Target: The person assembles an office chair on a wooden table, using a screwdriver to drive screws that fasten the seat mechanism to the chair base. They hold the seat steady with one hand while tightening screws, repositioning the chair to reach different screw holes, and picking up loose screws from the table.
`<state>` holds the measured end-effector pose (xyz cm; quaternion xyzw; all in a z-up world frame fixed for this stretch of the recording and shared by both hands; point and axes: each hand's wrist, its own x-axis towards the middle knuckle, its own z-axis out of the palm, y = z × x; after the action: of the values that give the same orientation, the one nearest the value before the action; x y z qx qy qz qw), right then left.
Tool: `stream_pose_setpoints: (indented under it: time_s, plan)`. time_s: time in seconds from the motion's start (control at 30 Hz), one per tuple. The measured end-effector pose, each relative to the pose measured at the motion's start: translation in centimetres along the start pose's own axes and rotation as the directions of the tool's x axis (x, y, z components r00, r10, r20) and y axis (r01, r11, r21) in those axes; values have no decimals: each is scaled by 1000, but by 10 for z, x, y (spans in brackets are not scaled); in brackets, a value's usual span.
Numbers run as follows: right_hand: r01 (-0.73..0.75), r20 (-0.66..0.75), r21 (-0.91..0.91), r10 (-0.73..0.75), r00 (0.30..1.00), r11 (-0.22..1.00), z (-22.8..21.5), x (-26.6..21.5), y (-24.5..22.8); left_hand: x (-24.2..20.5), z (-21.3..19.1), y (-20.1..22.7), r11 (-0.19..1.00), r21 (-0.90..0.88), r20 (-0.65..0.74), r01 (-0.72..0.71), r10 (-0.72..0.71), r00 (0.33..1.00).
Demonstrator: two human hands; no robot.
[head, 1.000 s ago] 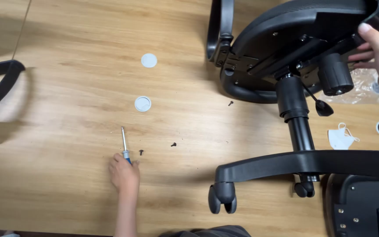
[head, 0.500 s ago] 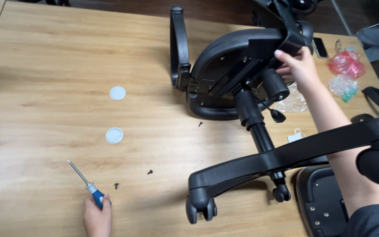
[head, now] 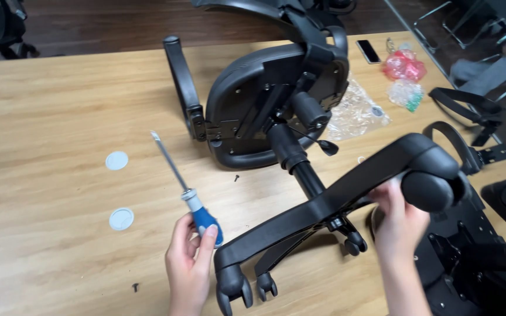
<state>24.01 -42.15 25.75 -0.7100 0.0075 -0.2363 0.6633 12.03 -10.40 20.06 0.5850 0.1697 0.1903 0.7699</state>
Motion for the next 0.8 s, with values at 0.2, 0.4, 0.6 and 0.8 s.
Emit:
stream_pose_setpoints:
  time_s: [0.2, 0.4, 0.6, 0.8]
  plan:
    - [153, 366, -141, -92, 926, 978, -11, -126, -47, -42, 0, 58, 862, 438, -88, -256, 324, 942]
    - [-208, 757, 44, 103, 645, 977, 78, -126, -116, -81, 42, 70, 782, 536, 157, -318, 278, 948]
    - [-259, 616, -76, 250, 747, 963, 97, -83, -77, -58, 50, 80, 597, 529, 514, -603, 340, 788]
    - [45, 514, -260, 99, 852, 964, 128, -13, -14, 11, 111, 62, 109, 701, 713, -705, -129, 689]
